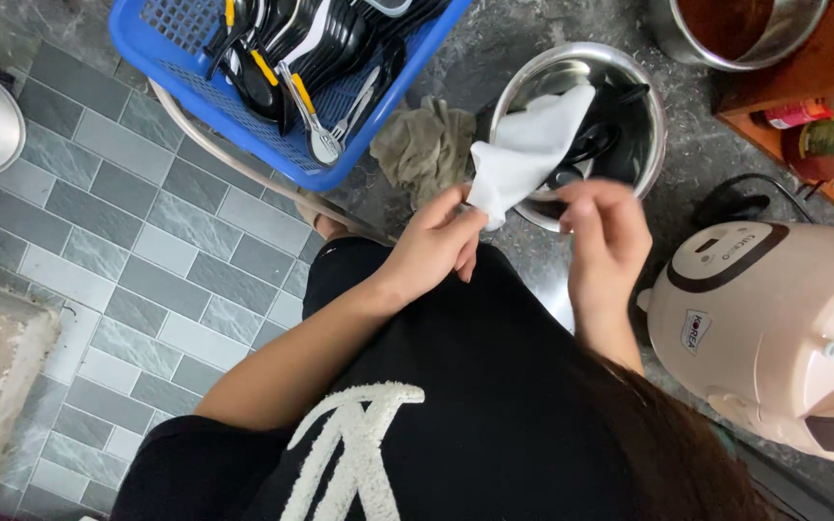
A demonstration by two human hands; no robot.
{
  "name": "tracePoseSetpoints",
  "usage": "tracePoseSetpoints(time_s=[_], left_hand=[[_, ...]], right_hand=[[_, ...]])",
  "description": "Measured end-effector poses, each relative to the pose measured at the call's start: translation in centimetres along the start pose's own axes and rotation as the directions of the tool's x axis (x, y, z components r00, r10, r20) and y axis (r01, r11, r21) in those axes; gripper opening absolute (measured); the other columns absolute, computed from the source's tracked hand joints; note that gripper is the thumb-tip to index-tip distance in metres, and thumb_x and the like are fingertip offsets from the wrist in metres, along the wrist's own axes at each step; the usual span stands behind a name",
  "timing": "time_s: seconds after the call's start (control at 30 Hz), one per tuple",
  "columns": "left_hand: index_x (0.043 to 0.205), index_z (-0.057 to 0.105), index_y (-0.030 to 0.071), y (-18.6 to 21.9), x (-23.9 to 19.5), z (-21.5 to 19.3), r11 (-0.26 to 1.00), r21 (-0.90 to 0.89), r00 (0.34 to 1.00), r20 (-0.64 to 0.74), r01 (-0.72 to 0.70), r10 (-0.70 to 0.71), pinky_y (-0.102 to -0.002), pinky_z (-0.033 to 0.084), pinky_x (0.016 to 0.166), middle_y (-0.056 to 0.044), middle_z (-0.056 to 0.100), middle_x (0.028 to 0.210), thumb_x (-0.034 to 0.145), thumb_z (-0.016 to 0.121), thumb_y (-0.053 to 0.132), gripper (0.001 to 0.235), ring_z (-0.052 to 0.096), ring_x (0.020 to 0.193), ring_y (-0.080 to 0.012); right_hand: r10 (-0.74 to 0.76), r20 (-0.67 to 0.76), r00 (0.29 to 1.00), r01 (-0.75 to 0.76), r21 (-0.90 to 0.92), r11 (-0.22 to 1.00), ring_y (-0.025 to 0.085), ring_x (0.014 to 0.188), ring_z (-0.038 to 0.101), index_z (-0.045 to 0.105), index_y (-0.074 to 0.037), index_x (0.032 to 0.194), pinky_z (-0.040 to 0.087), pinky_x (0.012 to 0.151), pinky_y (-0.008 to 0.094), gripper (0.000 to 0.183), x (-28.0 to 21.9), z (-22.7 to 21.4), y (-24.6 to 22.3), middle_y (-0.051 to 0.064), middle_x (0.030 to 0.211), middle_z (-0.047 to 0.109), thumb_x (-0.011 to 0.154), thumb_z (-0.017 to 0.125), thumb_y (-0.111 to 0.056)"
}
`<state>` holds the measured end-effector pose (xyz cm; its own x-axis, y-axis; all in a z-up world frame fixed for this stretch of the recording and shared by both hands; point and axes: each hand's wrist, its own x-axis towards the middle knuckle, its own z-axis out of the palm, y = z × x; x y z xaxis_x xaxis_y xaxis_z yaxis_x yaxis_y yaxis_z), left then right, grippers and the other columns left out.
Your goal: Drying washed spoons and a metal bowl with a cloth and placing them into a container.
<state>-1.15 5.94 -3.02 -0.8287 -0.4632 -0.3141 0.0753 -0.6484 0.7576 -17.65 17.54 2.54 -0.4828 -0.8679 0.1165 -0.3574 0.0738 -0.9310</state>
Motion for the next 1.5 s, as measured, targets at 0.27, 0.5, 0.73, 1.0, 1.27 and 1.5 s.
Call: tracePoseSetpoints(time_s=[0.27, 0.5, 0.73, 1.0, 1.27, 1.5], left_hand=[[0.124, 0.059, 0.004, 0.6, -1.4, 2.3, 0.870, 0.492, 0.999, -0.034, 0.036, -0.022, -0.034, 0.050, 0.051, -0.009, 0.064, 0.064, 0.103, 0.055, 0.028, 0.032, 0.064, 0.053, -0.0177], [0.109, 0.069, 0.008, 1.2, -1.5, 1.6, 0.714, 0.678, 0.977, 0.032, -0.174, 0.209, -0.040, 0.051, 0.066, -0.014, 0.069, 0.080, 0.102, 0.059, 0.036, 0.030, 0.068, 0.073, -0.0318], [0.100, 0.072, 0.013, 4.0, -2.5, -1.4, 0.574, 0.787, 0.973, 0.161, -0.228, 0.165, -0.043, 0.050, 0.062, -0.013, 0.069, 0.076, 0.098, 0.062, 0.038, 0.027, 0.069, 0.072, -0.0332], [0.082, 0.074, 0.012, 8.0, -3.1, -1.5, 0.279, 0.887, 0.929, 0.343, -0.368, 0.135, -0.049, 0.050, 0.064, -0.013, 0.069, 0.070, 0.093, 0.067, 0.035, 0.026, 0.068, 0.069, -0.0360], [0.075, 0.072, 0.011, 6.6, -1.6, -0.4, 0.334, 0.846, 0.901, 0.333, -0.416, 0.278, -0.047, 0.050, 0.060, -0.011, 0.070, 0.069, 0.084, 0.072, 0.033, 0.024, 0.068, 0.066, -0.0345], [0.088, 0.070, 0.008, 4.7, -1.4, 1.1, 0.677, 0.623, 0.890, 0.070, -0.392, 0.451, -0.033, 0.050, 0.059, -0.006, 0.069, 0.076, 0.098, 0.068, 0.038, 0.031, 0.066, 0.063, -0.0187]], right_hand=[[0.419, 0.050, 0.907, -0.316, 0.738, 0.596, 0.021, 0.108, 0.062, 0.055, 0.002, 0.131, 0.051, 0.095, 0.037, 0.024, -0.1, 3.5, 3.2, 0.011, 0.120, 0.063, 0.112, 0.051, -0.013], [0.399, -0.070, 0.914, -0.261, 0.651, 0.713, 0.021, 0.101, 0.067, 0.059, 0.003, 0.124, 0.056, 0.091, 0.036, 0.020, 1.5, 2.5, 3.0, 0.011, 0.114, 0.068, 0.107, 0.055, -0.007], [0.280, 0.022, 0.960, -0.277, -0.101, 0.956, 0.013, 0.084, 0.066, 0.072, 0.001, 0.112, 0.053, 0.076, 0.030, 0.015, 0.1, -2.8, 5.7, 0.006, 0.098, 0.073, 0.104, 0.069, -0.011], [0.172, 0.296, 0.940, 0.012, -0.532, 0.847, 0.018, 0.077, 0.075, 0.073, -0.004, 0.109, 0.058, 0.069, 0.032, 0.014, -0.8, -0.5, 1.4, 0.010, 0.087, 0.075, 0.095, 0.073, -0.008], [-0.148, 0.461, 0.875, 0.363, -0.421, 0.831, 0.031, 0.085, 0.071, 0.070, -0.002, 0.104, 0.056, 0.075, 0.038, 0.021, 1.3, 0.1, -1.9, 0.014, 0.095, 0.071, 0.085, 0.071, 0.006], [0.227, 0.479, 0.848, -0.026, -0.390, 0.921, 0.015, 0.069, 0.065, 0.068, -0.003, 0.094, 0.052, 0.065, 0.032, 0.020, -2.6, 0.2, 4.5, 0.006, 0.076, 0.068, 0.104, 0.063, -0.020]])
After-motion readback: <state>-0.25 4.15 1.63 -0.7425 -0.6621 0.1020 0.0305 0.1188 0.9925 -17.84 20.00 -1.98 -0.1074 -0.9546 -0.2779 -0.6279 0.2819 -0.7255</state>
